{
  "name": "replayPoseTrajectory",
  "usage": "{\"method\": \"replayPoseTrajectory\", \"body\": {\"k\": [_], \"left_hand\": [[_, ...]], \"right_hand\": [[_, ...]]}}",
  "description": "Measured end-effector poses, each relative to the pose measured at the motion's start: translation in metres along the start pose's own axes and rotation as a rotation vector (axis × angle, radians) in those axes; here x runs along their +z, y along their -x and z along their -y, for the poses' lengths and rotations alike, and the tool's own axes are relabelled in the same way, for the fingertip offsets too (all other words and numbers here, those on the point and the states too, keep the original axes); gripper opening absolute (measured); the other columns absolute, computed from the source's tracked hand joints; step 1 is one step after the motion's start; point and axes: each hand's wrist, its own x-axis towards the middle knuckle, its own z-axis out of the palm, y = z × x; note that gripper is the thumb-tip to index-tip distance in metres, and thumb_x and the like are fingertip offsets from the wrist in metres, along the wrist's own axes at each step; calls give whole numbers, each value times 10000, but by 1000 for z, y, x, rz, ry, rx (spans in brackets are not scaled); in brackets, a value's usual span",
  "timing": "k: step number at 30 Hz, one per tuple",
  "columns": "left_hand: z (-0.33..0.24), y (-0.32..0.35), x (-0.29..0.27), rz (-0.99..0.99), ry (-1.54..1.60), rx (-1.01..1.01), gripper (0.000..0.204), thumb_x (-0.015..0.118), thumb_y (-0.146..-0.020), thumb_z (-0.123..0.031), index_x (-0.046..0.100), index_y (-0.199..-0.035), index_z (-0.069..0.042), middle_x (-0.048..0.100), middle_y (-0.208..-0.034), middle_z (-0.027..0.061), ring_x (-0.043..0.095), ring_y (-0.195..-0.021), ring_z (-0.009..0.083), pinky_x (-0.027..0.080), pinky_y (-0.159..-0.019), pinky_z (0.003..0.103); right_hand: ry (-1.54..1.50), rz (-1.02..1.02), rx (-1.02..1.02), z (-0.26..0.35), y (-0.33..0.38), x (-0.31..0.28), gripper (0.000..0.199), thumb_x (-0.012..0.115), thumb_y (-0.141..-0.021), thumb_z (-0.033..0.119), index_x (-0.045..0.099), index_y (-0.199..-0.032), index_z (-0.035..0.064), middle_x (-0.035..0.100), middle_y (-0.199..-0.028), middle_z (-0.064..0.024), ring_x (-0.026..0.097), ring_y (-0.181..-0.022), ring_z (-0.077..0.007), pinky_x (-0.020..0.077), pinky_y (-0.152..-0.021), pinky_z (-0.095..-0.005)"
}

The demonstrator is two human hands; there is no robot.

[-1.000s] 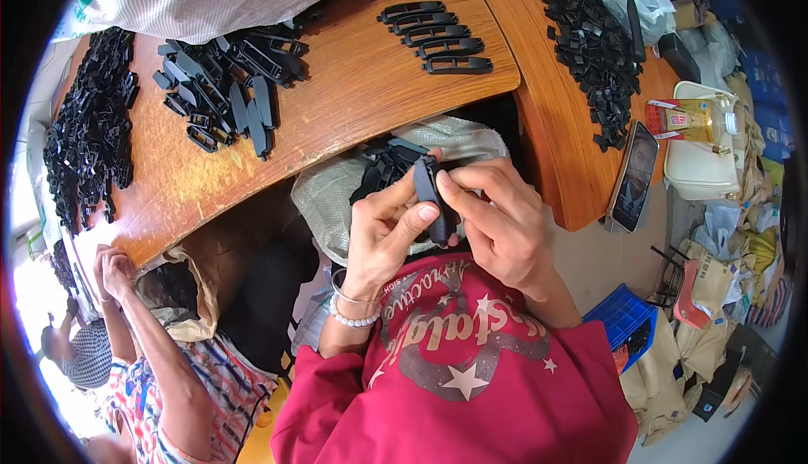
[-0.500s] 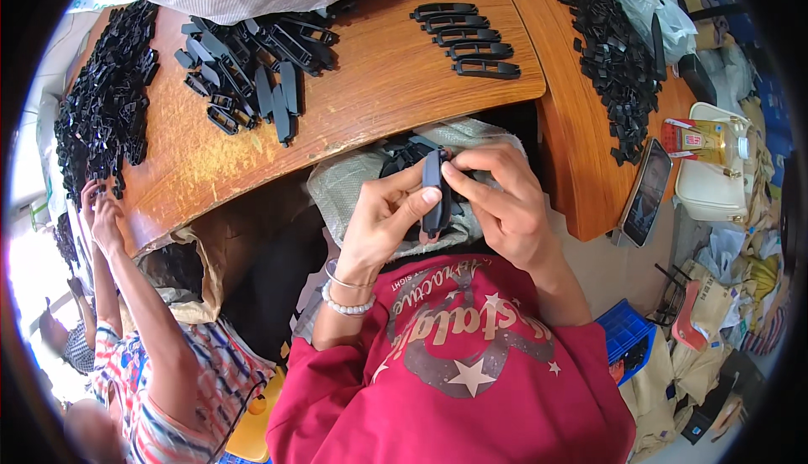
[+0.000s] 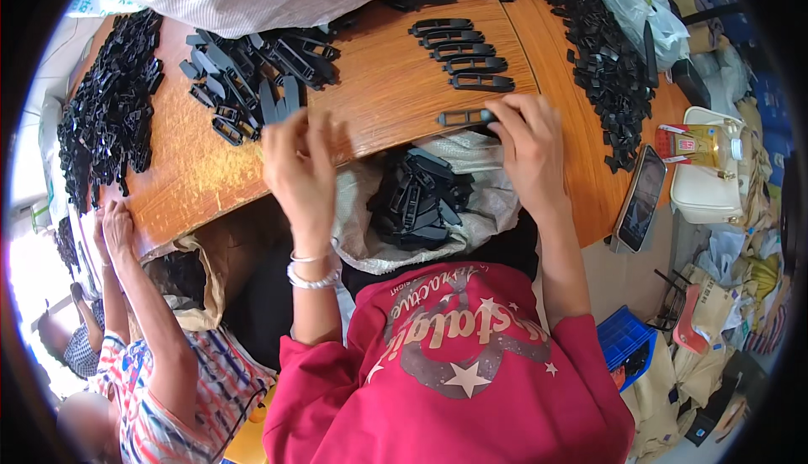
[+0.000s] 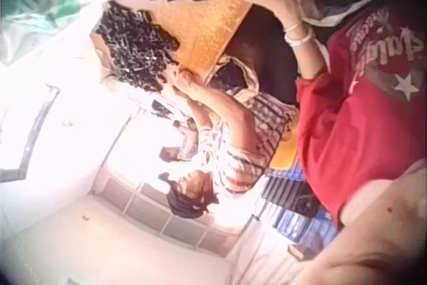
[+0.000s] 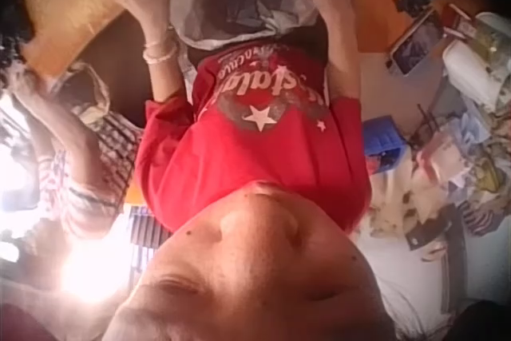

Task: Manually assembling small black plastic components and using a small hammer to secure parts on a workbench.

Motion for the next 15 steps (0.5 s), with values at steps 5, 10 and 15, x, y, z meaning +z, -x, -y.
{"method": "replayPoseTrajectory", "body": {"k": [5,10,15], "left_hand": [[34,-32,6,55,-498,65,339,685,-845,-301,645,-1028,-19,586,-947,132,628,-773,324,491,-661,405],[36,-42,1,134,-379,-16,257,700,-799,-176,634,-988,-14,574,-952,134,611,-814,317,481,-704,398],[33,-35,-1,124,-300,185,243,682,-784,-54,604,-1004,17,520,-966,156,532,-928,330,438,-802,403]], "right_hand": [[32,-2,123,-14,-12,12,220,669,-811,28,661,-1030,48,582,-967,-63,548,-933,-254,399,-783,-393],[102,-209,172,-57,-14,0,192,616,-821,-7,651,-997,62,598,-976,-79,554,-936,-275,415,-797,-398],[384,-171,413,-112,-37,-7,132,675,-849,151,742,-927,68,643,-903,-86,575,-917,-274,413,-814,-404]]}}
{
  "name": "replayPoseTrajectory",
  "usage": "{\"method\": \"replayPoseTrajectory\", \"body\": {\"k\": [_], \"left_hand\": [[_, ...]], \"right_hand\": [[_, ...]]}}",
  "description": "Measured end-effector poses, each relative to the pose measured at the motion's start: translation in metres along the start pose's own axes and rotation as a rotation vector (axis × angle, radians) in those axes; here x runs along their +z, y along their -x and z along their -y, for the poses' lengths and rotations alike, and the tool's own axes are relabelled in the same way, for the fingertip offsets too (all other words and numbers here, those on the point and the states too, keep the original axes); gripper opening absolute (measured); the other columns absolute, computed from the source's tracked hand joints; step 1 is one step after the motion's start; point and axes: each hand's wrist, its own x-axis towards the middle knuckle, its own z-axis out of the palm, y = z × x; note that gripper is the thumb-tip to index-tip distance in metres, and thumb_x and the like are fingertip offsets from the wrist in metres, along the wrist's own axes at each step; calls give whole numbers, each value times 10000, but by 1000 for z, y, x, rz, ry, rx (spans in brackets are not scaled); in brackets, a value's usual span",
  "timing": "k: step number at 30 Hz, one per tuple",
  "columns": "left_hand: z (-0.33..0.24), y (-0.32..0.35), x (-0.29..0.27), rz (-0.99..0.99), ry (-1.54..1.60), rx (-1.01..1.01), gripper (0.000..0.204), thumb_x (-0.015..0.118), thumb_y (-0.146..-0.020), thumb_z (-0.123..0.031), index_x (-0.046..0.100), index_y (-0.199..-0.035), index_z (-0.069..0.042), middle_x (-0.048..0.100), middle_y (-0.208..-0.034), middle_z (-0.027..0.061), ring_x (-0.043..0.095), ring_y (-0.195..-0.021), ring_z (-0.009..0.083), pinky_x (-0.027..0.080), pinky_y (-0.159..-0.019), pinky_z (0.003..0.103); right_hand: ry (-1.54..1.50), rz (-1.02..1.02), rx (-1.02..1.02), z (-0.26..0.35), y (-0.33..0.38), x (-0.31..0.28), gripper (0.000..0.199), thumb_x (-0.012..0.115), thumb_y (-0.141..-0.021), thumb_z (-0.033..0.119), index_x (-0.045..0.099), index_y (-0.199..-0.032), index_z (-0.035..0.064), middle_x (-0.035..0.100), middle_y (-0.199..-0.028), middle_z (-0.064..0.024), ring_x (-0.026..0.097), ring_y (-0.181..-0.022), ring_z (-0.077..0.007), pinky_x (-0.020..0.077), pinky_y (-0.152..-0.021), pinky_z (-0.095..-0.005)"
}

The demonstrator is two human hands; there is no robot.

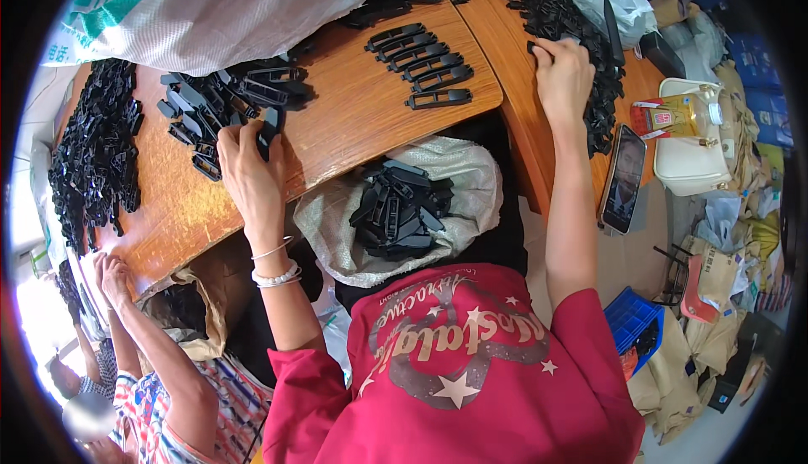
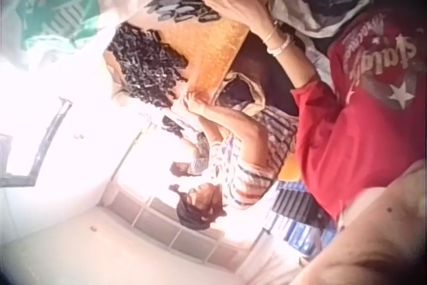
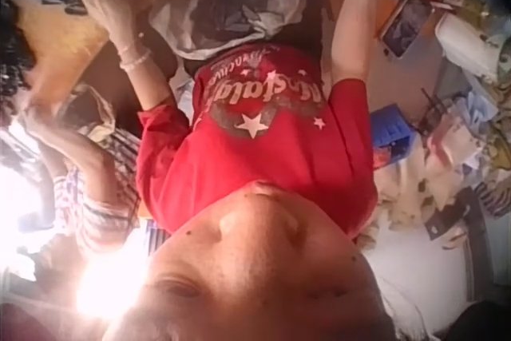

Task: Manually assembling small black plastic components and using a small hammer to secure parts on a workbench.

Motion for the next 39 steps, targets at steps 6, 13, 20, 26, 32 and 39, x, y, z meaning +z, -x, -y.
{"method": "replayPoseTrajectory", "body": {"k": [6,13,20,26,32,39], "left_hand": [[0,10,13,-119,94,158,252,666,-768,3,572,-1002,-5,556,-1042,145,518,-967,334,412,-856,415],[-13,12,9,-104,306,125,143,655,-795,41,563,-901,17,596,-876,140,582,-792,315,466,-703,372],[-49,29,5,204,1423,-412,141,590,-927,-48,525,-1043,0,596,-869,74,569,-632,121,476,-561,241],[-76,50,-15,545,1687,-509,437,717,-822,-44,562,-1226,19,584,-931,57,510,-609,77,404,-535,196],[-101,60,-12,584,1936,-484,417,562,-967,-299,573,-1161,70,634,-861,134,609,-686,168,499,-672,266],[-101,65,-19,848,1999,-416,637,509,-986,-315,250,-1452,34,635,-825,206,635,-597,231,521,-588,278]], "right_hand": [[79,45,74,-3,-5,15,174,705,-830,206,754,-918,64,654,-923,-96,570,-952,-274,398,-820,-439],[111,26,83,4,-13,18,192,710,-813,206,746,-929,58,656,-924,-102,564,-953,-271,373,-828,-437],[-137,-140,-60,-9,-13,19,165,675,-780,90,667,-931,24,659,-845,-113,610,-838,-303,455,-773,-418],[-866,85,155,73,28,-45,116,650,-876,63,659,-966,-11,657,-785,-54,572,-657,-73,468,-582,-226],[-1028,194,-228,112,77,-81,195,732,-772,10,684,-961,2,659,-828,-112,642,-698,-211,491,-595,-283],[-920,38,-377,123,88,-84,268,706,-724,-71,667,-984,-22,653,-851,-104,638,-694,-247,506,-590,-336]]}}
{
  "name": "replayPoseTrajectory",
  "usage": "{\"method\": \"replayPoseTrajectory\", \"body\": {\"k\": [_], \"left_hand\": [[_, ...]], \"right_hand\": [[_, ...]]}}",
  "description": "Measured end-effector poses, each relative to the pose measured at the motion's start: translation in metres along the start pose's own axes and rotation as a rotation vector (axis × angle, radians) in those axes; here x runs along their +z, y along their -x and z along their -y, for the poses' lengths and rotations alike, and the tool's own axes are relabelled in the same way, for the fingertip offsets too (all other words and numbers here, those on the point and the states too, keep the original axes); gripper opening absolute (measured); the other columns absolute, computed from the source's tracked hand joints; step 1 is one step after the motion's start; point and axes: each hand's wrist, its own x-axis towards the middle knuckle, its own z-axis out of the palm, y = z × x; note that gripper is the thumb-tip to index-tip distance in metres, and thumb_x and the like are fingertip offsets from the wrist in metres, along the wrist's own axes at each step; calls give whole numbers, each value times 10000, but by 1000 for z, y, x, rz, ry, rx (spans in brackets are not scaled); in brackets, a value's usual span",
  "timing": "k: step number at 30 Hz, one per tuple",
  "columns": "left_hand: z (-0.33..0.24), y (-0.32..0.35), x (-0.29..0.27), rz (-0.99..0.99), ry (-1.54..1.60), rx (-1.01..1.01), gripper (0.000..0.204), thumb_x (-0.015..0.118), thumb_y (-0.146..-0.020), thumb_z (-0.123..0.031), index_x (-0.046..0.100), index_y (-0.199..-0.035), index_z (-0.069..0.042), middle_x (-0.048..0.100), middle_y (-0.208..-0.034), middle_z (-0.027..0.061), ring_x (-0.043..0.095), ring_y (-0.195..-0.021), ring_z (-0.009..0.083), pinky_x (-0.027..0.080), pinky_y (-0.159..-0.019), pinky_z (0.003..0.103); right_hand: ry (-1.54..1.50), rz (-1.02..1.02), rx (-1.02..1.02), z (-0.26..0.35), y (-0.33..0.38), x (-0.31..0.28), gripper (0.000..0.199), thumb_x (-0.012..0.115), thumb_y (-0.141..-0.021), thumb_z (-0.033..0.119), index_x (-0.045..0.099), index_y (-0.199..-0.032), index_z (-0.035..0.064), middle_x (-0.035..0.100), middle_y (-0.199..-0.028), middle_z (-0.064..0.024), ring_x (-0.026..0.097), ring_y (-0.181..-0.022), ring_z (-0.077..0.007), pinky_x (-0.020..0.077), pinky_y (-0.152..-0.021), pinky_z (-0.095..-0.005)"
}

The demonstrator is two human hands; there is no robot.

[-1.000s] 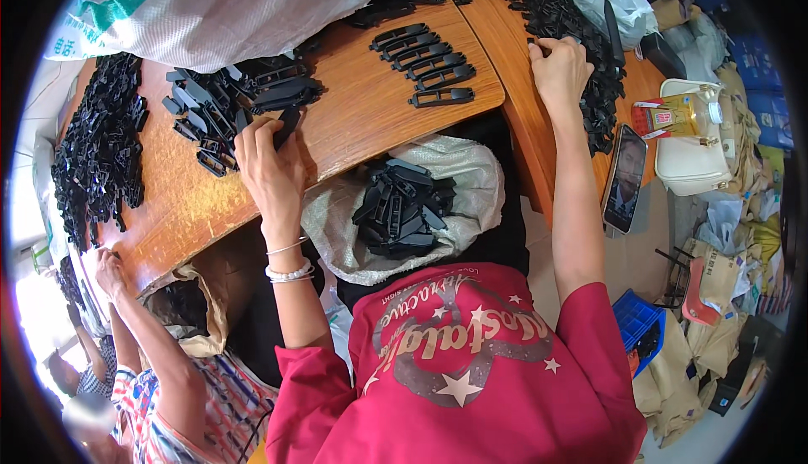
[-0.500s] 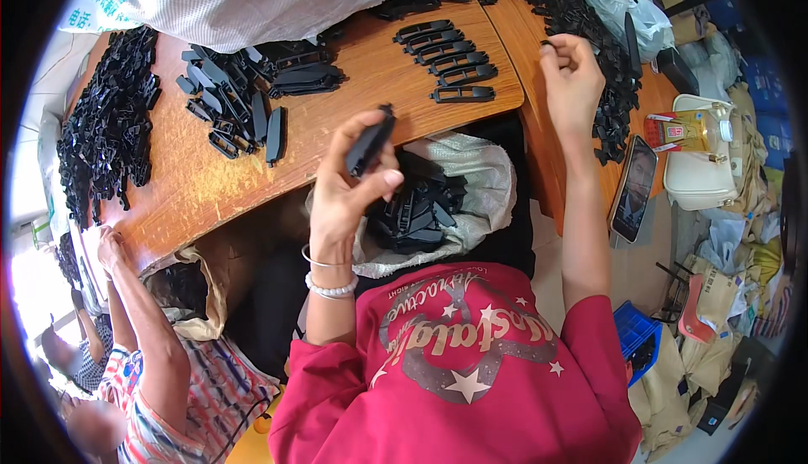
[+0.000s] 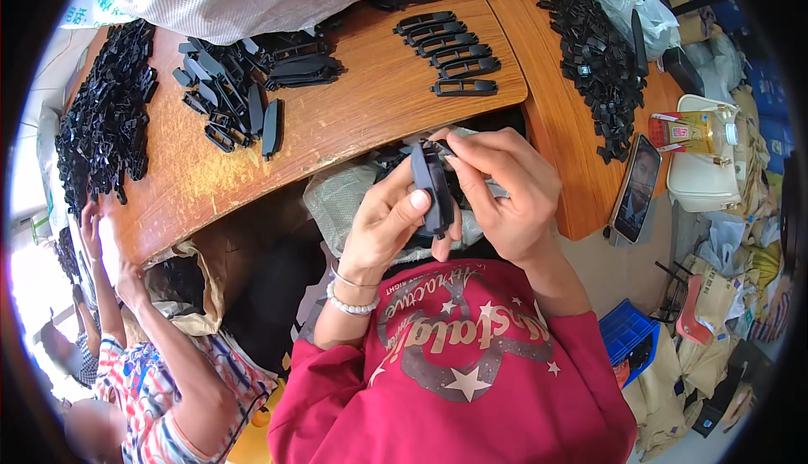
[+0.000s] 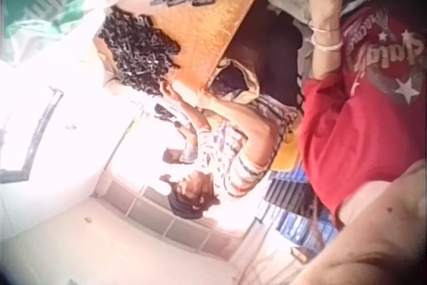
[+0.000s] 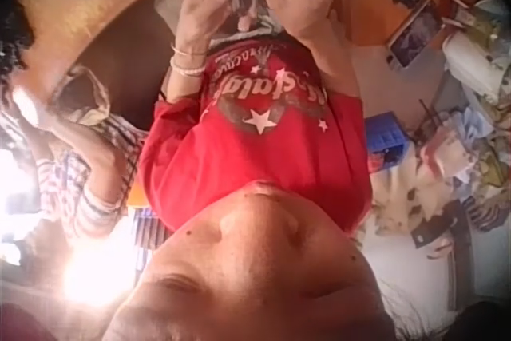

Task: Manually assembling small black plastic components and using a small hammer to secure parts on a workbench.

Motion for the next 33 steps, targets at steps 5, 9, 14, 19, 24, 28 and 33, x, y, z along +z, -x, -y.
{"method": "replayPoseTrajectory", "body": {"k": [5,9,14,19,24,28,33], "left_hand": [[-1,3,2,-32,-9,1,529,485,-999,-275,357,-1375,75,640,-841,186,664,-640,248,535,-582,276],[-4,2,5,-96,-106,-14,532,501,-994,-215,335,-1411,72,641,-828,141,655,-613,219,523,-526,260],[-3,2,-1,-124,-230,30,561,508,-992,-165,281,-1451,65,630,-743,96,615,-568,154,498,-527,239],[-6,2,5,-144,-158,-42,535,502,-990,-204,338,-1417,73,608,-701,115,550,-497,136,444,-486,227],[-1,-12,-30,93,158,-247,372,448,-994,-251,598,-1007,89,562,-604,122,450,-405,126,330,-370,239],[0,-31,-16,-392,-869,57,205,628,-914,-115,608,-1048,38,641,-797,78,612,-618,175,489,-572,274],[8,-64,-32,-208,-1398,502,246,708,-758,-19,598,-976,18,591,-937,158,585,-845,333,486,-727,383]], "right_hand": [[38,9,-68,2,4,2,278,710,-698,-79,655,-966,-28,626,-839,-101,623,-677,-254,501,-571,-343],[128,71,-130,2,7,0,331,696,-684,-44,651,-1011,-40,597,-876,-96,605,-685,-256,495,-576,-353],[106,228,-113,5,6,-8,414,646,-670,-22,634,-1082,-57,583,-934,-116,605,-781,-264,499,-635,-359],[-115,273,-46,-8,9,-11,409,619,-711,-58,640,-1119,-28,582,-934,-106,591,-795,-267,495,-687,-359],[-72,320,119,-17,16,-10,377,723,-738,116,675,-1111,114,551,-1065,-82,549,-962,-260,432,-805,-376],[181,365,144,-42,19,-15,287,727,-697,49,652,-975,41,559,-999,-85,546,-926,-279,420,-791,-385],[329,222,195,-63,2,-28,269,706,-759,31,657,-1023,44,591,-1047,-104,561,-1028,-298,433,-885,-378]]}}
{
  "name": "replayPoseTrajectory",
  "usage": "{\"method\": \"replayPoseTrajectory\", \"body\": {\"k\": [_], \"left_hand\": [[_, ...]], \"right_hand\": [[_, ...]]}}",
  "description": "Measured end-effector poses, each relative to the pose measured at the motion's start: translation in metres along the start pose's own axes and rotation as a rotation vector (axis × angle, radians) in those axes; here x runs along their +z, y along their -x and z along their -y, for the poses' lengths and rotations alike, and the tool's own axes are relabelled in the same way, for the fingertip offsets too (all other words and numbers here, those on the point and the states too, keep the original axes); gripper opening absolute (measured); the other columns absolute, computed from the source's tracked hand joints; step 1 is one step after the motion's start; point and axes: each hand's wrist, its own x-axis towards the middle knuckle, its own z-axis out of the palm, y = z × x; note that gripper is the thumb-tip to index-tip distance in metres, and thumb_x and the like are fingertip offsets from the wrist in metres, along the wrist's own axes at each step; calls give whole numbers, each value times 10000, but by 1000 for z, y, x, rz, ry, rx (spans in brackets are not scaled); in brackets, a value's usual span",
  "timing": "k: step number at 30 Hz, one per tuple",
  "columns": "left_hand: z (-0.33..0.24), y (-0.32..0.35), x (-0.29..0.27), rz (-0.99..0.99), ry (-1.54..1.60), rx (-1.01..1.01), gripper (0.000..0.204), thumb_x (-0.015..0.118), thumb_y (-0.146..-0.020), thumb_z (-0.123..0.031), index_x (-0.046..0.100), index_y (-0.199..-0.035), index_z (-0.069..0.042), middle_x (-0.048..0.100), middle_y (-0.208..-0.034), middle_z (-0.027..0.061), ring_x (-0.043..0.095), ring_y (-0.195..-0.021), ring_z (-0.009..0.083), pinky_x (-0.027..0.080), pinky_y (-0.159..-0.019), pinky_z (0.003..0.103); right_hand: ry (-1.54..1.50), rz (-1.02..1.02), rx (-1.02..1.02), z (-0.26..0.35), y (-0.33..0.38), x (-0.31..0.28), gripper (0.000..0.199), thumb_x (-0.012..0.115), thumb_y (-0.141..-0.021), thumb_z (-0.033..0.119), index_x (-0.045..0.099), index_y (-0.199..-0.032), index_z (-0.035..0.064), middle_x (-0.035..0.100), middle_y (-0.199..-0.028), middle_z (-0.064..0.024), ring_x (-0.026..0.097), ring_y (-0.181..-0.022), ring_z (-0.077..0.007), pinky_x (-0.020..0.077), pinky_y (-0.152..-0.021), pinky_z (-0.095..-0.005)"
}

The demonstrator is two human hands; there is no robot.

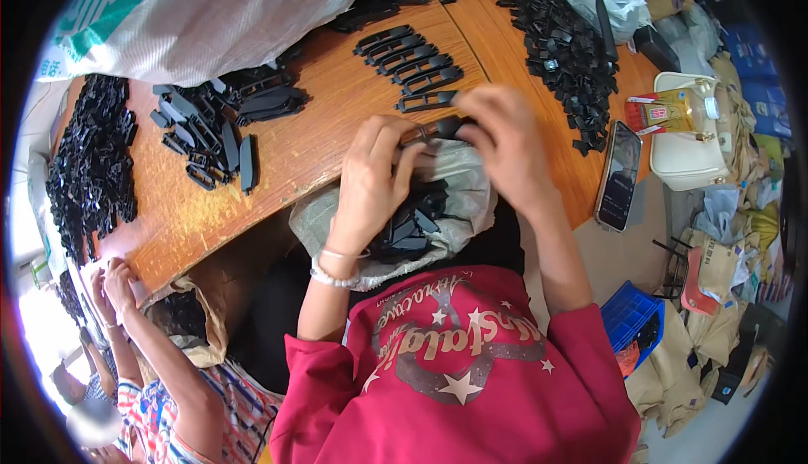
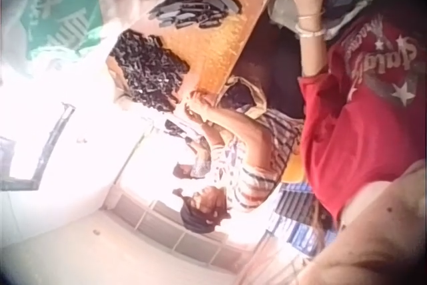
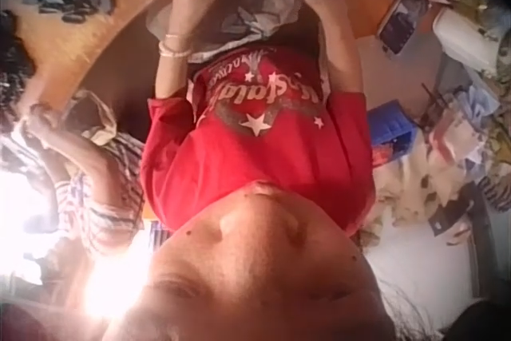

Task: Manually assembling small black plastic components and using a small hammer to secure parts on a workbench.

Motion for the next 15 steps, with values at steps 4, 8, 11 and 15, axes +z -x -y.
{"method": "replayPoseTrajectory", "body": {"k": [4,8,11,15], "left_hand": [[14,-13,10,-86,-117,116,256,723,-742,-41,608,-966,3,579,-918,134,537,-836,325,453,-737,393],[18,-14,18,-135,-108,95,273,746,-726,-62,608,-956,-12,571,-911,114,525,-823,304,438,-740,383],[19,-13,19,-162,-150,97,275,756,-722,-70,609,-952,-40,576,-918,103,528,-823,289,432,-724,379],[20,-13,20,-166,-214,164,286,760,-724,-85,615,-969,-49,577,-920,91,528,-821,275,429,-710,371]], "right_hand": [[754,-456,227,-79,-44,-64,254,609,-860,142,660,-1102,85,579,-1112,-113,522,-1050,-312,404,-851,-459],[756,-156,607,-162,-76,-98,458,655,-848,254,569,-1259,70,608,-1135,-217,586,-1072,-394,473,-842,-510],[688,-142,624,-191,-90,-103,570,606,-860,243,452,-1373,49,625,-1089,-291,611,-1019,-442,477,-877,-498],[472,-437,376,-195,-75,-110,610,564,-877,191,368,-1409,-35,626,-1069,-316,634,-990,-407,472,-906,-426]]}}
